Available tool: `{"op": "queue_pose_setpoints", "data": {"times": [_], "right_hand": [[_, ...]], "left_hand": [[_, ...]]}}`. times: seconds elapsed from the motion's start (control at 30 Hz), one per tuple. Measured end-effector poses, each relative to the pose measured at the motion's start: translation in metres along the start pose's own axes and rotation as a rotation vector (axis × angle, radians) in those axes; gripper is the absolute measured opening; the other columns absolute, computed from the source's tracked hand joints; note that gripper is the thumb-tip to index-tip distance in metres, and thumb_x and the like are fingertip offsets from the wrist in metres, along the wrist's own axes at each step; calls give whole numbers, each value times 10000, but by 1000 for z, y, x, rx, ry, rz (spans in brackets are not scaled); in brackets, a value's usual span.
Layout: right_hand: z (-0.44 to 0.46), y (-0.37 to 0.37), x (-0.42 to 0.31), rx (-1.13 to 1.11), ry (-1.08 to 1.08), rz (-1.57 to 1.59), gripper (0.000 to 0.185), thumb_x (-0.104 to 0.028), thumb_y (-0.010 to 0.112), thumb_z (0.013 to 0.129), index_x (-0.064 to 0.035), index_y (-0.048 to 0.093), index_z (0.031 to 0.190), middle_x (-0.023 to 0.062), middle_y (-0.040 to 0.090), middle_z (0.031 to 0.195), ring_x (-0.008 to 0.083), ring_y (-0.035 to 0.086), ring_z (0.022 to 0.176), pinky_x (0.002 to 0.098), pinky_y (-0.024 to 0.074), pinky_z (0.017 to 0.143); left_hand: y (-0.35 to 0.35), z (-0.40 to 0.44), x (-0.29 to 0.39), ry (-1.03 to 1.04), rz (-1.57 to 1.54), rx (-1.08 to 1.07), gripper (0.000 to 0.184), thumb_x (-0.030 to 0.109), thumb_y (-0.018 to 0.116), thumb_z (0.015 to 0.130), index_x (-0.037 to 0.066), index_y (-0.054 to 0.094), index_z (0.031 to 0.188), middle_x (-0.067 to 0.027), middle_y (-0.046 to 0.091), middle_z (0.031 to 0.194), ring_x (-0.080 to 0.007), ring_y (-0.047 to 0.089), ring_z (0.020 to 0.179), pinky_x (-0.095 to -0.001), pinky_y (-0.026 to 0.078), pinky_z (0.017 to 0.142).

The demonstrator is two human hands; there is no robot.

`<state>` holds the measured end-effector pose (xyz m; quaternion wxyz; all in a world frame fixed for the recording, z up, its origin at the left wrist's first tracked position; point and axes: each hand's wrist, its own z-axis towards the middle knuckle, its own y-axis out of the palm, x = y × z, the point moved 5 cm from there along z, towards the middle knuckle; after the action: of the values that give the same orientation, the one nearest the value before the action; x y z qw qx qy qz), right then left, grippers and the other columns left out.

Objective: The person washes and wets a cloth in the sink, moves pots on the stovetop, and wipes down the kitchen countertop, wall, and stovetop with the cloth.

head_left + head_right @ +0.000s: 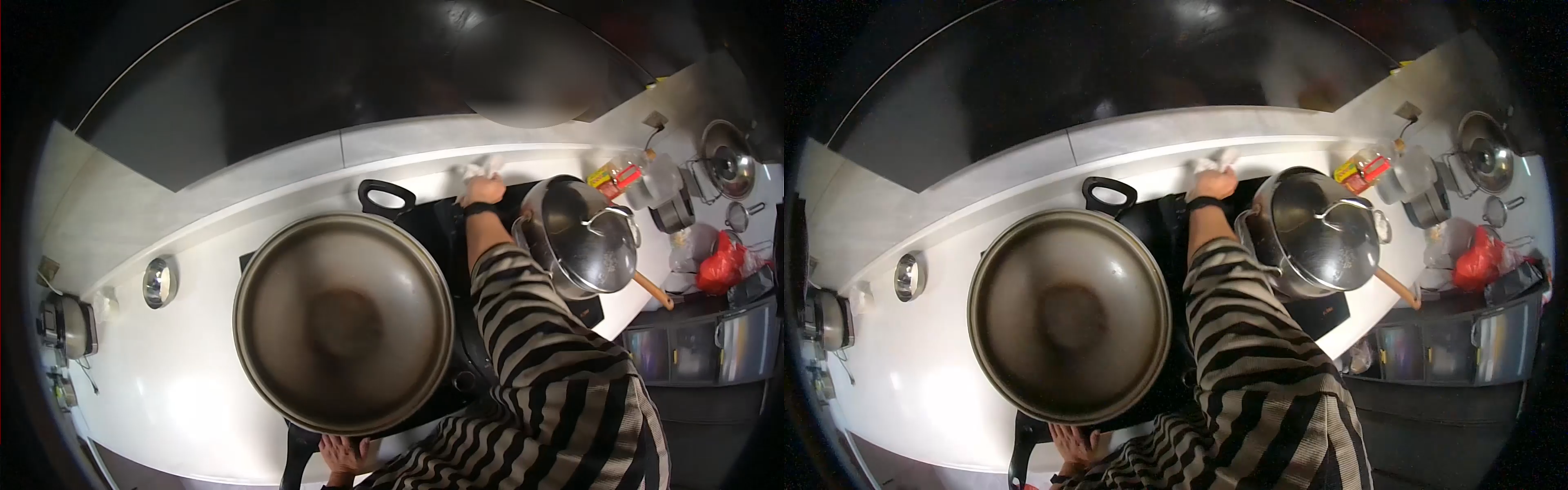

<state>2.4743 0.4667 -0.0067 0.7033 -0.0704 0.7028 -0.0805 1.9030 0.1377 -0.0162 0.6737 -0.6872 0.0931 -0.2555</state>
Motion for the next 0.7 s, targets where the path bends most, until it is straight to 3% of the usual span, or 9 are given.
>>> {"op": "queue_pose_setpoints", "data": {"times": [0.07,0.13,0.17,0.27,0.33,0.4,0.5,0.6,0.7], "right_hand": [[22,14,-7,8,9,349,358,27,595,739,71,572,1094,223,639,978,280,629,773,365,506,627],[24,10,-31,274,-162,-381,297,-29,621,736,69,564,1010,227,561,1057,365,577,929,416,475,849],[24,12,-41,201,-144,-316,409,4,555,764,77,500,1163,266,425,1265,412,434,1161,474,326,1024],[27,19,-52,492,-427,-737,441,-152,655,726,50,527,1097,205,470,1236,357,455,1151,428,319,1030],[3,23,-75,-625,-299,-1575,476,-254,613,773,18,521,1152,179,471,1273,335,422,1194,430,277,1053],[96,80,47,-327,-566,-1476,482,-358,501,832,9,565,1138,161,511,1248,310,400,1210,437,239,1049],[46,55,17,-314,-787,-1438,565,-395,355,877,34,538,1196,171,489,1283,316,362,1230,447,169,1057],[34,58,41,-133,-1136,-1086,322,-198,467,787,23,601,978,186,577,1087,317,508,1050,422,357,937],[-14,33,12,-361,-1092,-712,199,-174,483,820,-11,593,850,202,607,901,359,561,903,448,413,868]], "left_hand": [[-5,-1,1,48,-7,82,698,473,565,788,68,335,1307,-255,465,1150,-447,468,976,-510,368,705],[9,-14,-4,89,-122,0,703,417,479,865,29,247,1403,-256,261,1415,-466,281,1272,-632,211,1004],[18,-23,-9,-8,-220,40,649,411,509,848,54,352,1367,-242,295,1397,-446,312,1256,-629,225,993],[22,-30,-9,91,-100,65,613,426,512,838,65,402,1321,-220,345,1355,-434,354,1217,-613,267,959],[25,-34,-9,133,-45,66,591,436,515,832,72,435,1291,-205,378,1327,-426,382,1191,-602,295,936],[29,-39,-10,153,-18,54,571,446,517,825,80,468,1260,-191,412,1300,-417,411,1164,-591,324,914],[35,-50,-12,153,18,63,544,461,521,815,91,517,1214,-169,462,1258,-405,453,1125,-574,366,880],[37,-52,-15,163,49,171,520,470,499,829,92,556,1180,-138,474,1256,-384,433,1175,-593,324,959],[19,-30,-9,129,-56,198,535,382,576,804,98,480,1247,-158,463,1254,-404,433,1157,-616,313,936]]}}
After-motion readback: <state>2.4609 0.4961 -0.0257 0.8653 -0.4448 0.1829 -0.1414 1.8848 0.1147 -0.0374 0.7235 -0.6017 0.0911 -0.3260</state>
